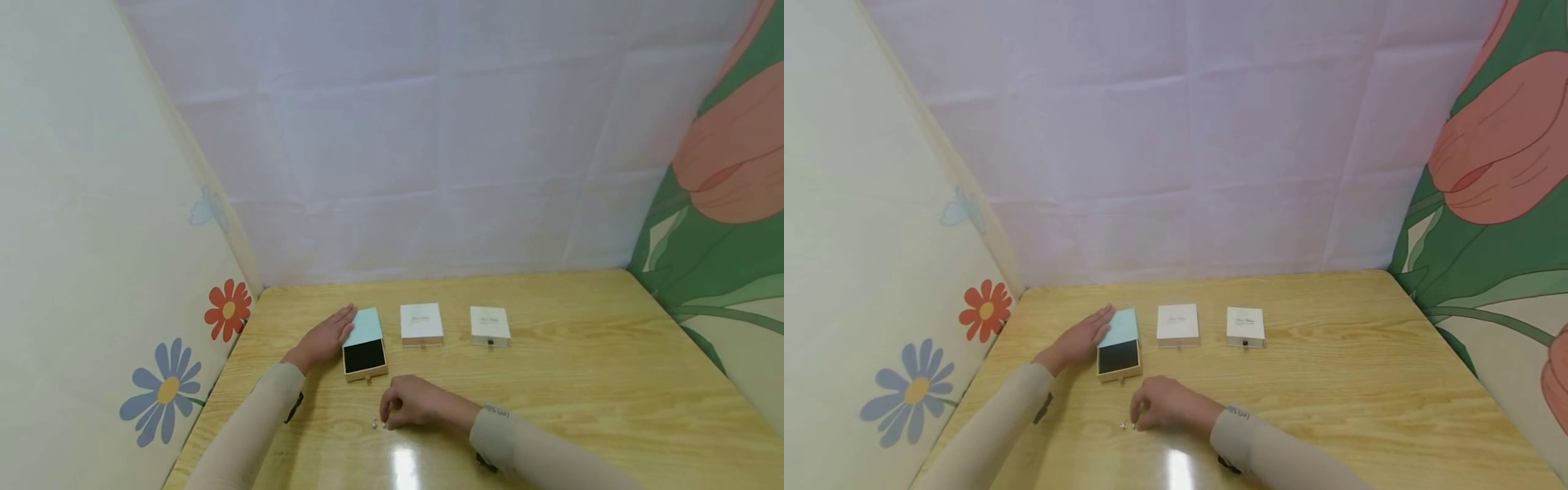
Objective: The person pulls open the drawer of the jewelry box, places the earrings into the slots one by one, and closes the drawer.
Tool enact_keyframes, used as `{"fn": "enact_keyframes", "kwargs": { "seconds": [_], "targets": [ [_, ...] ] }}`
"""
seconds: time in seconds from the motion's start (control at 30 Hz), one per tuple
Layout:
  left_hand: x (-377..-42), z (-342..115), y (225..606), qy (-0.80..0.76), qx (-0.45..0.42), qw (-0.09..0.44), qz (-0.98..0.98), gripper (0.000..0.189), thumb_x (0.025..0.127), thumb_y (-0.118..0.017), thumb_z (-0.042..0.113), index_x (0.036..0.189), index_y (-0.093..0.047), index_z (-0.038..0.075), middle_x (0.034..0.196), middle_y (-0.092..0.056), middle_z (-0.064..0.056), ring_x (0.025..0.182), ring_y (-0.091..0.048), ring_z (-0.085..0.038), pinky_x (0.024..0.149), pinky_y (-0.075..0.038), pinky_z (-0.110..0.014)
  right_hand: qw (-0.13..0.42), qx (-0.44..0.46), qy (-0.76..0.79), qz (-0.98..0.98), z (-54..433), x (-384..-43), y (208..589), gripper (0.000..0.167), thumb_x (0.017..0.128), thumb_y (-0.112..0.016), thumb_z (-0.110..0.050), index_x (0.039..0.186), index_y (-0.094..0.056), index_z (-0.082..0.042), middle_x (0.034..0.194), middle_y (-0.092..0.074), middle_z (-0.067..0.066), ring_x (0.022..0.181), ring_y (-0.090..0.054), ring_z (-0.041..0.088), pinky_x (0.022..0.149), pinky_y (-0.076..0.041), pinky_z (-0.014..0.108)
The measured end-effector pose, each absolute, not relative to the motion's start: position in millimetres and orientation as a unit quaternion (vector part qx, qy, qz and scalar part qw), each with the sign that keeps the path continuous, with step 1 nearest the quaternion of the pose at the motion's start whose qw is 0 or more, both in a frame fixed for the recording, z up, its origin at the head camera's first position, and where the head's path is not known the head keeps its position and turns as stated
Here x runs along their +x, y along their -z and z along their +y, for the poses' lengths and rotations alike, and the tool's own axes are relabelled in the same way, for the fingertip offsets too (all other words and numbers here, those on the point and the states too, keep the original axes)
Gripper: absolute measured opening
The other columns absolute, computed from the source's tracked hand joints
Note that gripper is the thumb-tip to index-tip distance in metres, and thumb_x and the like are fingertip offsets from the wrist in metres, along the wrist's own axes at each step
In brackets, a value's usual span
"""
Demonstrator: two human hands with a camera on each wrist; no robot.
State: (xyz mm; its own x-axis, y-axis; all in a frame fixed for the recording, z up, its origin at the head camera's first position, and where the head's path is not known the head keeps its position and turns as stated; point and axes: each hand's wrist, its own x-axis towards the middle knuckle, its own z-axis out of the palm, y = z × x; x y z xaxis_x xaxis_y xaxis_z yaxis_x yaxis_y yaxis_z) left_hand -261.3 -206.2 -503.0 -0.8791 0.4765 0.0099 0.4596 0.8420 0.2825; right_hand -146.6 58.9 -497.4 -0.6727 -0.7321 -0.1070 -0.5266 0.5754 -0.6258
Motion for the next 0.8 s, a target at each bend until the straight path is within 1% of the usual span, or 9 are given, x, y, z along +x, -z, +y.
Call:
{"fn": "enact_keyframes", "kwargs": {
  "seconds": [0.1,0.3,0.37,0.47,0.63,0.8],
  "targets": [
    [-261.2,-206.4,503.3,-0.140,0.244,0.028,0.959,0.057,0.113,-0.028,0.034,0.162,-0.021,0.006,0.168,-0.020,-0.011,0.155,-0.021,-0.029,0.125,-0.022,-0.048,0.172,-0.368,0.275,0.871,57.9,-145.7,498.1,0.010,0.085,-0.082,-0.022,0.082,-0.074,-0.027,0.078,-0.052,-0.015,0.073,-0.048,-0.001,0.066,-0.042,0.017],
    [-261.9,-206.4,503.5,-0.128,0.238,0.035,0.962,0.057,0.113,-0.026,0.037,0.162,-0.019,0.009,0.169,-0.018,-0.008,0.155,-0.019,-0.026,0.126,-0.021,-0.045,0.161,-0.379,0.259,0.874,56.7,-144.4,496.8,0.009,0.086,-0.082,-0.022,0.082,-0.074,-0.026,0.077,-0.053,-0.017,0.072,-0.048,-0.002,0.065,-0.042,0.016],
    [-261.8,-206.3,503.2,-0.134,0.239,0.034,0.961,0.057,0.113,-0.028,0.036,0.162,-0.021,0.008,0.168,-0.020,-0.009,0.155,-0.020,-0.027,0.125,-0.022,-0.046,0.160,-0.382,0.258,0.873,56.8,-144.3,496.7,0.008,0.086,-0.081,-0.022,0.083,-0.075,-0.025,0.076,-0.053,-0.017,0.071,-0.048,-0.002,0.064,-0.042,0.016],
    [-261.6,-205.8,503.0,-0.138,0.240,0.033,0.960,0.057,0.113,-0.029,0.034,0.162,-0.021,0.007,0.168,-0.020,-0.010,0.155,-0.020,-0.028,0.125,-0.022,-0.047,0.167,-0.384,0.262,0.870,57.3,-144.1,496.3,0.009,0.085,-0.080,-0.020,0.085,-0.075,-0.026,0.075,-0.053,-0.016,0.069,-0.048,-0.002,0.062,-0.043,0.016],
    [-262.1,-206.2,504.5,-0.135,0.235,0.034,0.962,0.057,0.113,-0.027,0.037,0.162,-0.020,0.008,0.169,-0.019,-0.008,0.155,-0.019,-0.026,0.126,-0.022,-0.045,0.169,-0.384,0.264,0.869,56.8,-143.3,496.4,0.012,0.081,-0.083,-0.023,0.088,-0.075,-0.029,0.074,-0.054,-0.016,0.067,-0.048,-0.001,0.061,-0.043,0.016],
    [-263.0,-206.5,504.9,-0.141,0.236,0.033,0.961,0.058,0.113,-0.027,0.037,0.162,-0.021,0.007,0.169,-0.018,-0.008,0.155,-0.020,-0.027,0.126,-0.021,-0.046,0.152,-0.389,0.252,0.873,55.0,-142.7,497.5,0.010,0.083,-0.082,-0.023,0.086,-0.074,-0.029,0.074,-0.054,-0.018,0.067,-0.048,-0.002,0.061,-0.042,0.016]
  ]
}}
